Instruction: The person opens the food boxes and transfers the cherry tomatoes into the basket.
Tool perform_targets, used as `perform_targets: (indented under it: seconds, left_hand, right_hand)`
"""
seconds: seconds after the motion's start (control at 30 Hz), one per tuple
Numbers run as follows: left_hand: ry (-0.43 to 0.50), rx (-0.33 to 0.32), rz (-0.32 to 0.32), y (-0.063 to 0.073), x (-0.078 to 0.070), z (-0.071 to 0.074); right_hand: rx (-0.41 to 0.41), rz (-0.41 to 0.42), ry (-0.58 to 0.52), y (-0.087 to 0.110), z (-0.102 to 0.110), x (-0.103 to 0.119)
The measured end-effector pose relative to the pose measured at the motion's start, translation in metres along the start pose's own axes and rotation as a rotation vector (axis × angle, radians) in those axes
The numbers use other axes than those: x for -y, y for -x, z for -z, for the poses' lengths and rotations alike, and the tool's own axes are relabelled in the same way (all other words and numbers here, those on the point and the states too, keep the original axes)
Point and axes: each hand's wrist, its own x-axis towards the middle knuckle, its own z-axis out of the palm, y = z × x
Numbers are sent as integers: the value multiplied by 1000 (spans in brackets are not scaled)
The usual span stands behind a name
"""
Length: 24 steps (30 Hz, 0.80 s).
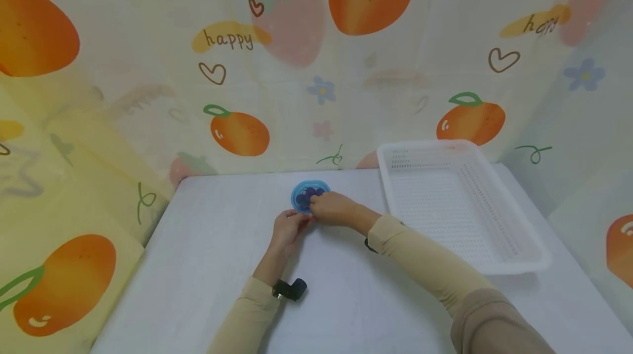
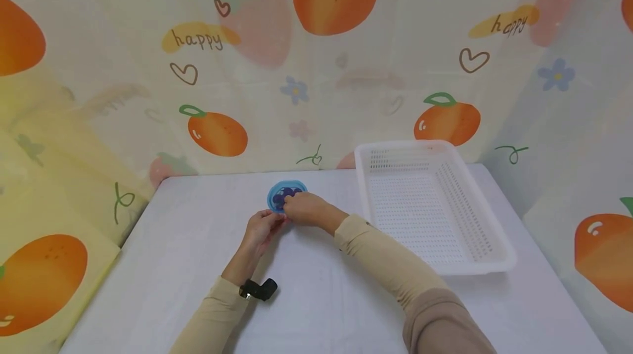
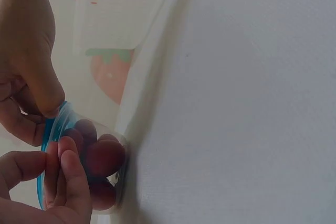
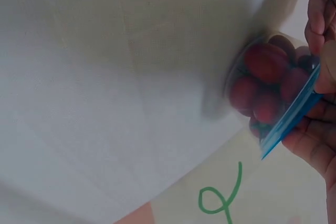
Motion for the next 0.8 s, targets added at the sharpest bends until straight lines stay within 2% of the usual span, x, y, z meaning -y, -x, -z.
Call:
perform_targets:
  seconds: [0.17, 0.4, 0.6, 0.8]
  left_hand:
    - [13, 5, 6, 0, 2, 0]
    - [-22, 17, 3, -1, -1, -1]
    - [-29, 20, 33, -1, -3, 2]
    - [31, 48, 10, -1, 1, 4]
  right_hand:
    - [23, 8, 47, 0, -2, 2]
    - [-13, 38, 114, 1, -6, -1]
    - [18, 65, 130, 2, 2, -1]
    - [-31, 48, 88, 3, 15, -6]
